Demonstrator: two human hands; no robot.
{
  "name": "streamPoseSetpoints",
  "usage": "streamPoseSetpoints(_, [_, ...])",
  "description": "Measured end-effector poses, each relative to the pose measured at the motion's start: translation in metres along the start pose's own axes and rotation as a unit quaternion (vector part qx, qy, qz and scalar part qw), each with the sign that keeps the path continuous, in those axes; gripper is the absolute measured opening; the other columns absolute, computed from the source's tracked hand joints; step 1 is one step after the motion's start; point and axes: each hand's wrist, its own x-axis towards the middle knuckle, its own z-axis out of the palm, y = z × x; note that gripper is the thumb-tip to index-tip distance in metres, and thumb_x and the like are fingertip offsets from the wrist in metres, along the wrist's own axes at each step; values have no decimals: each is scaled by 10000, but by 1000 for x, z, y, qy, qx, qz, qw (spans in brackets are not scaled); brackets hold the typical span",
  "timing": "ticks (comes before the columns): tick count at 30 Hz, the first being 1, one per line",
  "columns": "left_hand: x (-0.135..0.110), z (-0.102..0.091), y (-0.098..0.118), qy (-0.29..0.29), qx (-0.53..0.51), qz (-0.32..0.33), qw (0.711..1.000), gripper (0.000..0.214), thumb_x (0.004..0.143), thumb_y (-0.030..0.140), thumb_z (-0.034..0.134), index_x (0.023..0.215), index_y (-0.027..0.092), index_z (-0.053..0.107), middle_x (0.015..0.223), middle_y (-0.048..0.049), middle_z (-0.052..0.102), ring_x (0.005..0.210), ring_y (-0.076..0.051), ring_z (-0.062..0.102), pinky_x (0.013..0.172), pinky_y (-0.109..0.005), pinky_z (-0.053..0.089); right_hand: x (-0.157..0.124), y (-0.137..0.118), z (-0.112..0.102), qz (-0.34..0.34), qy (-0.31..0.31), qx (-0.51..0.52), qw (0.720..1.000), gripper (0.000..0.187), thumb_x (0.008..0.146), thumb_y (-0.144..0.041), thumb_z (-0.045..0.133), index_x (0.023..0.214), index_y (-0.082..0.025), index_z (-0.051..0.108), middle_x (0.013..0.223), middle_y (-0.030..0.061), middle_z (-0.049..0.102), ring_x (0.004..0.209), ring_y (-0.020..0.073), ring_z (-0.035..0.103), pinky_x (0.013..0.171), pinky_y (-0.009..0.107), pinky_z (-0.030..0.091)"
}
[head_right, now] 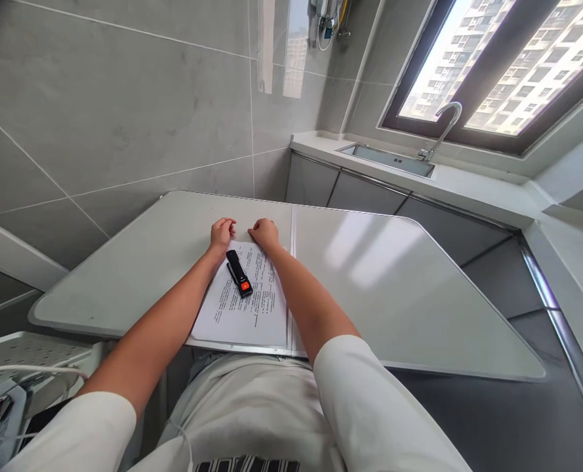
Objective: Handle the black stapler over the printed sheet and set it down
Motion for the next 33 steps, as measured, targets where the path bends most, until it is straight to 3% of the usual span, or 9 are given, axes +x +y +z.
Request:
streamPoseSetpoints(4, [0, 0, -1, 0, -9, 2, 1000, 125, 789, 283, 585, 748, 196, 665, 655, -5, 534, 587, -131, 503, 540, -267, 372, 1, 4, -8, -8, -4, -17, 1000, 205, 810, -379, 813, 873, -204, 728, 924, 83, 734, 1043, 243, 622, 815, 303, 484])
streamPoseSetpoints(8, [1, -1, -2, -5, -13, -7, 1000, 114, 784, 281, 598, 747, 197, 667, 648, -4, 537, 586, -130, 509, 533, -262, 383, -3, 26, -36, -12, 30, -50, 998, 212, 926, -380, 665, 830, -209, 744, 874, 75, 743, 983, 223, 633, 788, 287, 473])
streamPoseSetpoints(13, [1, -1, -3, -14, -5, -12, 1000, 114, 773, 289, 604, 751, 203, 677, 629, -5, 539, 602, -143, 532, 552, -265, 418, -26, 90, -96, 49, 81, -97, 991, 170, 856, -239, 614, 747, -195, 736, 826, 81, 740, 862, 219, 637, 770, 302, 455])
streamPoseSetpoints(18, [0, -1, -4, -19, 3, -5, 1000, 108, 760, 296, 613, 743, 206, 672, 618, -2, 527, 576, -140, 510, 545, -273, 407, -63, 157, -156, 123, 136, -140, 973, 184, 824, -251, 582, 777, -191, 750, 814, 100, 732, 793, 231, 631, 734, 322, 442])
streamPoseSetpoints(22, [0, 0, -3, -23, 8, 1, 1000, 110, 751, 285, 603, 732, 203, 673, 596, -1, 514, 569, -137, 497, 528, -261, 381, -92, 196, -190, 153, 169, -191, 955, 172, 805, -276, 591, 749, -206, 738, 800, 109, 729, 790, 245, 626, 725, 331, 426])
streamPoseSetpoints(24, [0, -1, -3, -25, 15, 3, 1000, 121, 743, 278, 583, 729, 198, 674, 595, 1, 512, 565, -132, 489, 517, -251, 365, -103, 209, -200, 150, 176, -177, 957, 182, 809, -302, 586, 742, -205, 725, 786, 100, 725, 770, 237, 612, 706, 328, 410])
streamPoseSetpoints(27, [1, -1, -2, -21, 26, 9, 999, 130, 728, 267, 566, 733, 188, 670, 603, 8, 512, 554, -119, 478, 503, -232, 350, -114, 218, -206, 113, 142, -114, 977, 222, 820, -374, 600, 726, -201, 703, 739, 62, 705, 720, 207, 585, 677, 312, 387])
streamPoseSetpoints(33, [2, -1, 1, -22, 40, 11, 999, 144, 729, 276, 565, 739, 177, 669, 620, 14, 512, 543, -102, 479, 480, -204, 344, -113, 213, -205, 104, 102, -110, 983, 223, 818, -397, 609, 723, -209, 680, 788, 40, 713, 743, 187, 567, 660, 302, 359])
